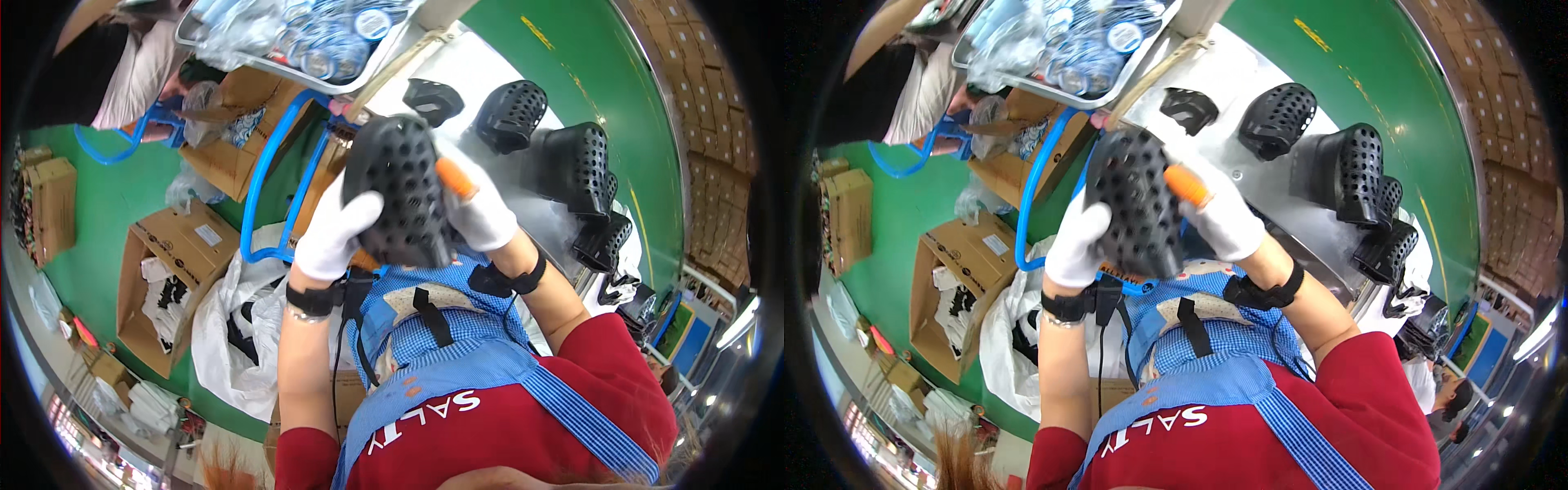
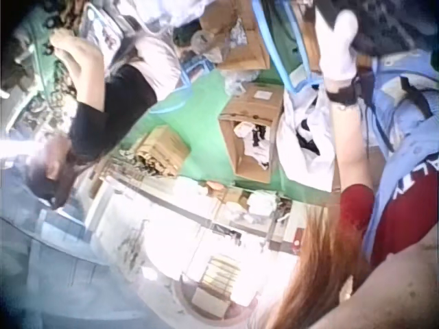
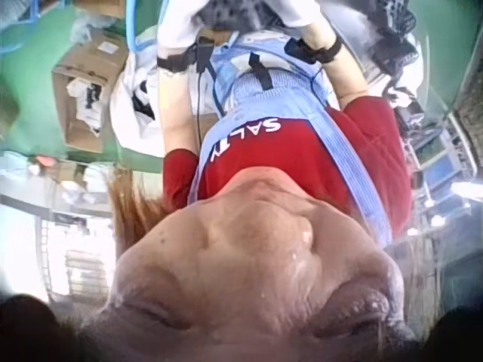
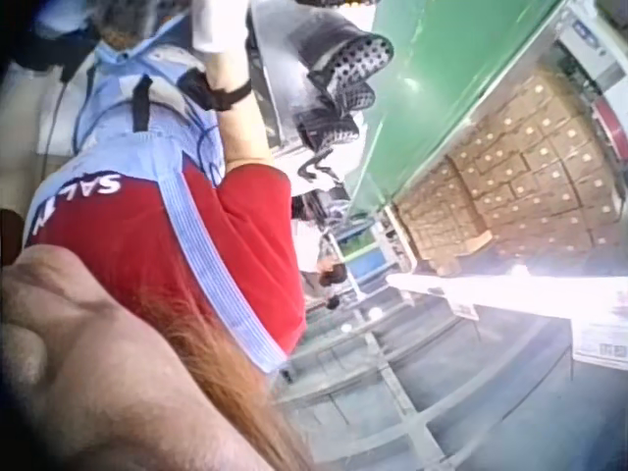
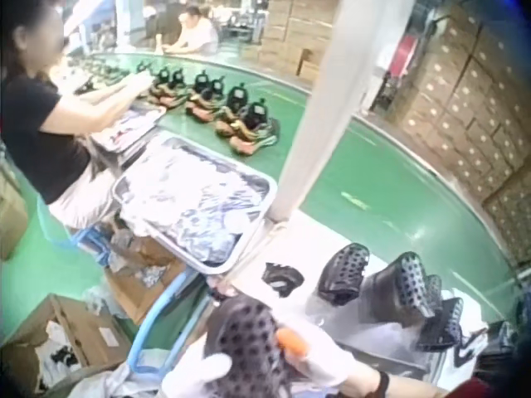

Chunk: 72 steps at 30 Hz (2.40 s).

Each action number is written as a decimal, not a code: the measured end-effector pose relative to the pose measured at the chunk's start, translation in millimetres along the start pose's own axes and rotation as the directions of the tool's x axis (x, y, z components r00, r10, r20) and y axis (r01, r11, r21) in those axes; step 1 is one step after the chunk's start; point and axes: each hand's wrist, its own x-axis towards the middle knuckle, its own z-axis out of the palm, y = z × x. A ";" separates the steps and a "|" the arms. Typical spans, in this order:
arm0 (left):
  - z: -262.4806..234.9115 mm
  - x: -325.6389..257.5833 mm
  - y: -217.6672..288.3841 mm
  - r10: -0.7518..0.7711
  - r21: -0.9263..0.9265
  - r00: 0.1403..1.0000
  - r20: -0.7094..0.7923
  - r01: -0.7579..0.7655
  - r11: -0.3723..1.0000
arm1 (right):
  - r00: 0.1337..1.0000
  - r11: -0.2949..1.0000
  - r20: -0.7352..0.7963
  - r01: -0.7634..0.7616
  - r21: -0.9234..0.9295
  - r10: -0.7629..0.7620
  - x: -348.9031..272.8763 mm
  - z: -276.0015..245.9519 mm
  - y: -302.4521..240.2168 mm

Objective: Inspecting and sorting various shoe components including outsoles and insoles on a manufacturing line.

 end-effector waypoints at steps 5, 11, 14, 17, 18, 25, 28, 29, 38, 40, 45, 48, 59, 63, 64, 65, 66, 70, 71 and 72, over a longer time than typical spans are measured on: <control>66.6 73.7 -0.3 0.403 0.408 0.909 0.103 -0.408 0.817 | 0.906 0.768 -0.414 0.205 0.607 0.085 25.8 -50.9 -5.0; 92.3 108.8 -22.2 0.526 0.889 0.804 0.277 -0.422 0.177 | 0.782 0.980 -0.595 0.190 -0.053 -0.184 24.7 -78.9 4.3; 104.0 115.4 -42.4 0.570 0.849 0.759 0.316 -0.494 0.187 | 0.754 0.947 -0.627 0.313 0.078 -0.197 3.2 -88.8 7.1; 119.9 126.2 -69.3 0.590 0.803 0.736 0.333 -0.549 0.232 | 0.652 0.968 -0.749 0.245 0.059 -0.119 -7.7 -97.3 7.8; 121.8 129.5 -76.1 0.560 0.844 0.764 0.319 -0.498 0.198 | 0.660 0.964 -0.741 0.258 0.070 -0.123 -9.0 -99.3 8.1; 113.4 152.7 -111.5 0.406 0.945 0.856 0.320 -0.317 -0.075 | 0.590 0.714 -0.471 0.282 -0.641 -0.655 -19.4 -102.6 15.4; 113.1 160.3 -119.4 0.407 0.960 0.871 0.275 -0.268 -0.075 | 0.609 0.609 -0.403 0.169 -0.775 -0.683 -11.9 -105.3 15.5; 113.9 159.6 -119.7 0.376 0.967 0.891 0.253 -0.221 -0.127 | 0.623 0.497 -0.347 0.078 -0.864 -0.701 -7.8 -103.9 13.4; 60.5 54.2 -71.0 0.748 0.899 0.567 0.345 -0.428 -0.090 | 0.690 0.610 -0.199 0.422 -0.671 -0.696 -27.4 -18.1 -20.9; 13.5 4.9 -55.1 0.814 0.920 0.450 0.369 -0.300 -0.251 | 0.786 0.631 -0.024 0.477 -0.612 -0.618 -20.8 5.3 -14.5; -136.9 -137.4 -40.3 0.959 0.881 0.189 -0.210 0.462 0.102 | 0.905 0.666 0.330 0.421 -0.616 -0.266 34.4 74.3 56.2; -242.4 -196.1 -81.1 0.885 0.723 0.045 -0.464 0.597 0.348 | 0.822 0.475 0.467 0.570 -0.670 -0.327 74.6 113.0 112.9; -515.1 -182.2 -317.8 0.336 0.444 0.379 -0.862 0.884 0.144 | 0.649 0.103 0.758 0.760 -0.641 -0.073 162.9 166.2 214.8; -546.8 -150.4 -354.3 -0.022 0.359 0.368 -0.930 0.916 0.177 | 0.775 0.137 0.631 0.625 -0.769 0.007 155.5 154.5 213.3; -546.6 -142.3 -361.8 -0.192 0.370 0.403 -0.895 0.910 0.185 | 0.753 0.153 0.658 0.649 -0.746 0.010 155.6 150.7 212.3; -547.3 -134.8 -367.5 -0.370 0.380 0.427 -0.825 0.904 0.197 | 0.800 0.192 0.598 0.580 -0.792 0.048 155.8 147.3 211.2; -538.9 -131.2 -376.5 -0.387 0.356 0.417 -0.822 0.908 0.221 | 0.791 0.248 0.611 0.585 -0.772 0.037 156.1 143.9 212.5; -514.2 -130.1 -407.1 -0.381 0.342 0.446 -0.810 0.887 0.311 | 0.796 0.285 0.604 0.575 -0.767 0.019 157.2 135.2 211.5; -511.6 -130.0 -413.9 -0.376 0.307 0.434 -0.819 0.884 0.353 | 0.799 0.285 0.601 0.571 -0.769 0.020 156.7 134.2 210.5; -510.7 -130.5 -419.3 -0.367 0.299 0.445 -0.817 0.871 0.389 | 0.826 0.263 0.562 0.534 -0.803 0.041 157.3 133.9 209.3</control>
